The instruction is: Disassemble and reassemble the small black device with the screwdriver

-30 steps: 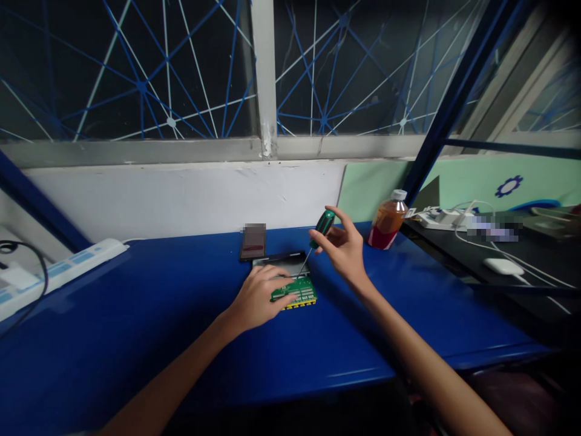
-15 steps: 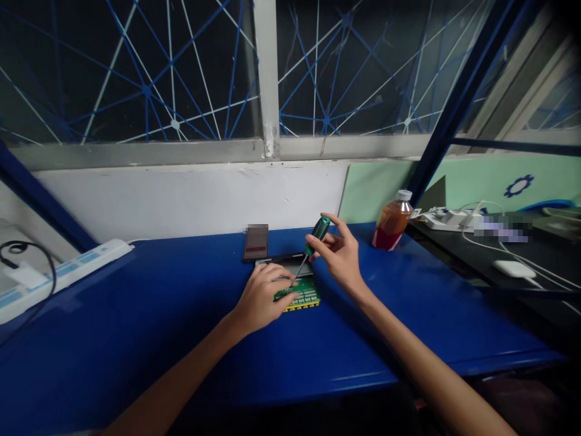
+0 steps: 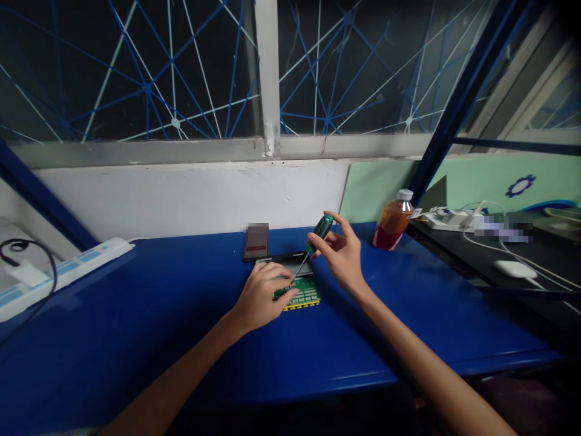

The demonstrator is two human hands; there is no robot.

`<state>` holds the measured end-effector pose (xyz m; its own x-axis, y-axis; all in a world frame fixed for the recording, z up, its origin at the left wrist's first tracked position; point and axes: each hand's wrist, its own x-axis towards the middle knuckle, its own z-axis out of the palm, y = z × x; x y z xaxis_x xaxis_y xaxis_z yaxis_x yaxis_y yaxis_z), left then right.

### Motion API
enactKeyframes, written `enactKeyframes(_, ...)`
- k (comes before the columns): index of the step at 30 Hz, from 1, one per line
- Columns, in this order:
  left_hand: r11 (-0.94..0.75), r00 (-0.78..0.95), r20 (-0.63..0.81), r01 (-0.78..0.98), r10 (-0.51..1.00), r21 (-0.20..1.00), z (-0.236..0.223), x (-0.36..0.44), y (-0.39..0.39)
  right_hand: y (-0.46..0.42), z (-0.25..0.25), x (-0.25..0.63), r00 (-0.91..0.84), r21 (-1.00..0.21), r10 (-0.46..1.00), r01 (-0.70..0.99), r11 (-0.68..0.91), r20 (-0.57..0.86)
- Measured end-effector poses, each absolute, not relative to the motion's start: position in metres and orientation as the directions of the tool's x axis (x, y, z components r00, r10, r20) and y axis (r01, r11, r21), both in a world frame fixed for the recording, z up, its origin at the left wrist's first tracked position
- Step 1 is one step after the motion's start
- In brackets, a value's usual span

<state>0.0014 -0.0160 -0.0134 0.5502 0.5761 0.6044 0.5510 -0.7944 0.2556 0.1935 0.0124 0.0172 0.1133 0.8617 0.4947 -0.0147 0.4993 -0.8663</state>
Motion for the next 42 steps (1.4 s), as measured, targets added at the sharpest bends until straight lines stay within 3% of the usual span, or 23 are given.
enactKeyframes(14, -0.801, 0.561, 0.600, 0.541, 0.571, 0.257, -0.019, 0.000, -0.013, 0.011, 0.017, 0.192, 0.109, -0.836, 0.838, -0.083, 0.543, 0.534)
enactKeyframes(33, -0.791, 0.553, 0.587, 0.537, 0.591, 0.291, -0.018, 0.000, -0.012, 0.004, 0.019, 0.188, 0.095, -0.821, 0.817, 0.016, 0.570, 0.569)
enactKeyframes(42, -0.739, 0.584, 0.457, 0.581, 0.671, 0.342, 0.009, -0.014, -0.014, -0.001, 0.023, 0.190, 0.142, -0.784, 0.772, 0.060, 0.618, 0.619)
